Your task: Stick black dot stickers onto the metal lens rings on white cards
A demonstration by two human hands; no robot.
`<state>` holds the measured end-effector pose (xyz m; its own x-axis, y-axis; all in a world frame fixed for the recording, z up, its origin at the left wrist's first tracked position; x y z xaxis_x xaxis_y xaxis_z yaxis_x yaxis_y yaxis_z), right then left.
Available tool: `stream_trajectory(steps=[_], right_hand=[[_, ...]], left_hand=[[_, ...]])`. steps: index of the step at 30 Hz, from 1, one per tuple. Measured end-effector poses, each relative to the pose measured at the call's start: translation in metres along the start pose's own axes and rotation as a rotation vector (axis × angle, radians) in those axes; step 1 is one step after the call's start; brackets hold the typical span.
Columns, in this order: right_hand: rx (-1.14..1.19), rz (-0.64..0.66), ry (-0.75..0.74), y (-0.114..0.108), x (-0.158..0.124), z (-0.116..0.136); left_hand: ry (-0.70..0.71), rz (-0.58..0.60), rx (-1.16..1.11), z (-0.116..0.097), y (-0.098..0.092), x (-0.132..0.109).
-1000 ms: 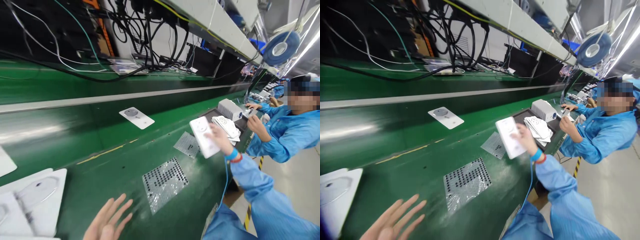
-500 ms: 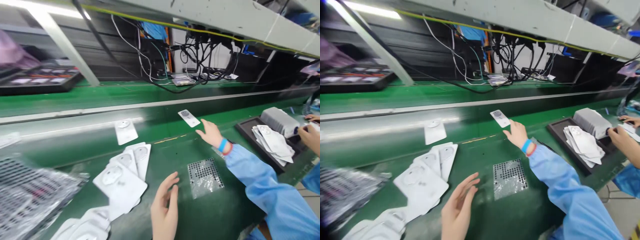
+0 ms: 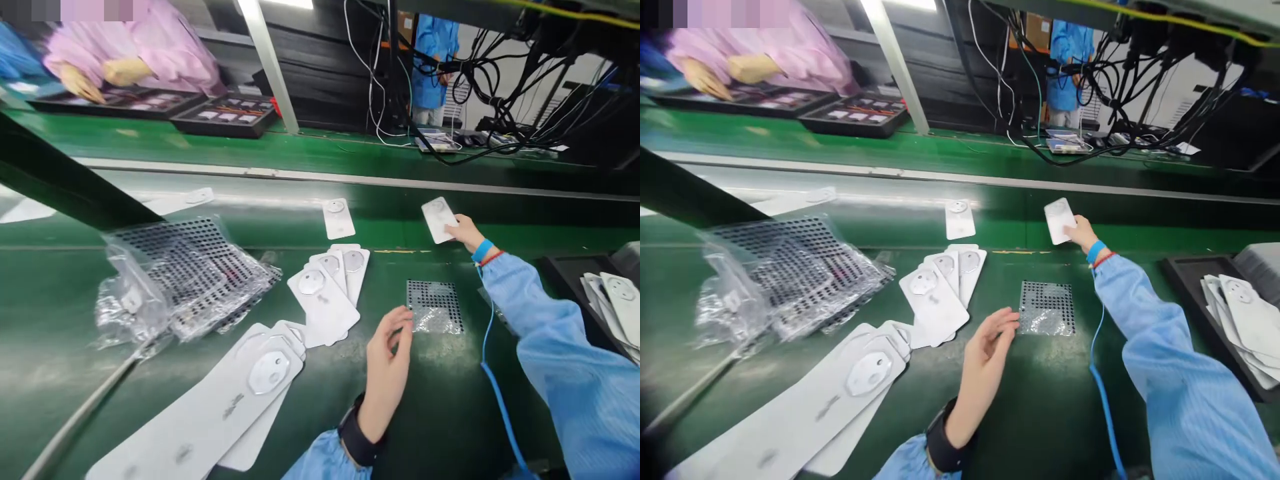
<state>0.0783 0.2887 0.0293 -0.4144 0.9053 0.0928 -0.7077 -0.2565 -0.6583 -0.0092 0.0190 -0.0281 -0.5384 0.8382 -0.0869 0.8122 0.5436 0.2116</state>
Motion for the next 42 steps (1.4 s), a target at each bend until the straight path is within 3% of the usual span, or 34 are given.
stream_trajectory(steps=[3, 6, 8, 10, 12, 14, 17, 19, 21, 23, 25, 28, 31, 36, 42], right_hand=[[0.021, 0.111, -0.087, 0.019, -0.071, 0.014], [0.04, 0.359, -0.249, 0.045, -0.147, 0.014], [-0.097, 0.339, -0.357, 0.051, -0.179, 0.002], [-0.313, 0.222, -0.448, 0.05, -0.195, -0.015], [-0.43, 0.137, -0.535, 0.045, -0.204, -0.031], [-0.381, 0.08, -0.588, 0.037, -0.214, -0.039], [-0.23, -0.082, -0.558, 0.025, -0.229, -0.034], [-0.19, -0.161, -0.564, 0.02, -0.239, -0.023], [-0.193, -0.133, -0.632, 0.021, -0.245, -0.01], [-0.165, -0.027, -0.68, 0.024, -0.245, -0.001], [-0.07, 0.039, -0.625, 0.025, -0.238, 0.001], [0.07, 0.024, -0.477, 0.026, -0.223, -0.003], [0.093, -0.015, -0.501, 0.031, -0.216, -0.003], [-0.099, -0.034, -0.682, 0.041, -0.222, 0.004], [-0.325, -0.005, -0.709, 0.051, -0.226, 0.003]], left_hand=[[-0.074, -0.019, -0.198, 0.003, 0.003, 0.003], [-0.038, -0.142, -0.215, -0.003, -0.006, 0.008], [0.055, -0.28, -0.091, -0.012, -0.022, 0.012], [0.14, -0.402, 0.085, -0.02, -0.038, 0.016], [0.087, -0.364, 0.26, -0.022, -0.046, 0.021], [-0.073, -0.182, 0.365, -0.016, -0.041, 0.023], [-0.241, 0.1, 0.364, -0.007, -0.02, 0.015], [-0.274, 0.196, 0.301, -0.004, -0.004, 0.008], [-0.311, 0.256, 0.219, -0.003, 0.007, 0.002], [-0.344, 0.273, 0.154, -0.001, 0.012, -0.001], [-0.376, 0.27, 0.119, 0.002, 0.012, -0.003], [-0.429, 0.27, 0.077, 0.007, 0.011, -0.005], [-0.47, 0.26, 0.038, 0.011, 0.011, -0.006], [-0.53, 0.244, -0.01, 0.016, 0.011, -0.008], [-0.486, 0.228, 0.05, 0.019, 0.011, -0.006]])
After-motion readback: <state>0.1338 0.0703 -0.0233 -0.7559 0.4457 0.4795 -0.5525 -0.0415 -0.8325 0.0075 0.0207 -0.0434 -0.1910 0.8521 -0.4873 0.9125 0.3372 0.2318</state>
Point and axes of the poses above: each hand's wrist, its own x-axis towards the middle knuckle, its own y-axis out of the palm, z = x × y, the point moved 3 cm from there along x, towards the middle knuckle, and after that the axes turned 5 degrees about -x, right-handed, at the moved point
